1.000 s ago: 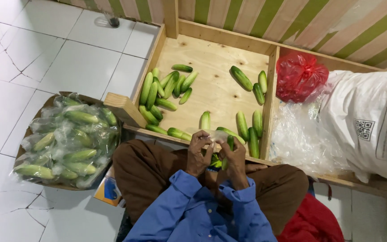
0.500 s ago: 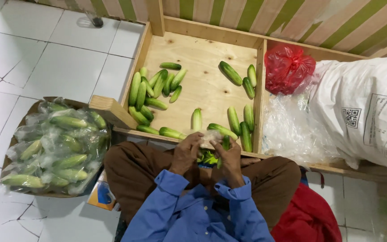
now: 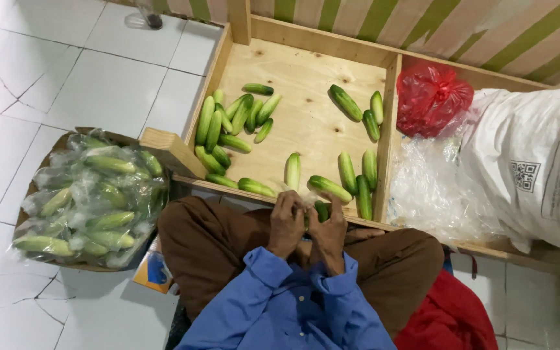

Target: Wrapping individual cucumbers in plastic film and placing them into a container

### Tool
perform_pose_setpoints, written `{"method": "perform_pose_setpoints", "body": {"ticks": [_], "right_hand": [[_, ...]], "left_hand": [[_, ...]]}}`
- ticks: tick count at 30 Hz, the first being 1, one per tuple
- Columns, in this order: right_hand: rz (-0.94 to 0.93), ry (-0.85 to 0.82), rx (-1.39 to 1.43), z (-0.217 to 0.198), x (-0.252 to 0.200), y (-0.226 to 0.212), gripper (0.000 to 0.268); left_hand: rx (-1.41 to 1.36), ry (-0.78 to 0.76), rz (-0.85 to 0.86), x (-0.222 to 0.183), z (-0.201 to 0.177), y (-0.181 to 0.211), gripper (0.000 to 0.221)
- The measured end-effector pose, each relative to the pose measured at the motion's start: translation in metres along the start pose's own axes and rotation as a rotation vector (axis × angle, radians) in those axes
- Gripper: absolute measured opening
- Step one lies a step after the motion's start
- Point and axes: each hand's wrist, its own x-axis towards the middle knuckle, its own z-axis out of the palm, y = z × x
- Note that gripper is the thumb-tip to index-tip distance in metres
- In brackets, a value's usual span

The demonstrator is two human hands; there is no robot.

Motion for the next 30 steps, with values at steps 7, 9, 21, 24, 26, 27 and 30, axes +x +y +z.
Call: {"method": "perform_pose_setpoints", "body": {"ticks": [7, 9, 21, 24, 26, 27, 30], "right_hand": [[0.067, 0.135, 0.106, 0.005, 0.017, 0.049, 0.028], [0.063, 0.105, 0.071, 0.004, 0.007, 0.041, 0.018], [-0.136, -0.098, 0.251, -0.041, -0.007, -0.032, 0.021], [-0.396, -0.024, 0.241, -0.059, -0.011, -0.044, 0.026], [-0.480, 0.045, 0.358, -0.049, 0.002, -0.019, 0.027], [-0.565, 0.109, 0.479, -0.045, 0.008, -0.007, 0.030], [-0.648, 0.076, 0.512, -0.055, 0.004, -0.007, 0.044]], "left_hand": [[-0.037, 0.102, -0.032, -0.002, 0.003, -0.015, 0.015], [-0.025, 0.190, -0.116, -0.004, 0.005, -0.025, 0.014], [-0.003, 0.287, -0.073, 0.020, -0.006, -0.021, 0.014], [0.006, 0.236, -0.064, 0.026, -0.013, -0.020, 0.010], [0.008, 0.228, -0.041, 0.027, -0.010, -0.024, 0.010], [0.017, 0.224, -0.020, 0.028, -0.009, -0.025, 0.010], [-0.002, 0.222, -0.021, 0.027, -0.006, -0.018, 0.012]]}}
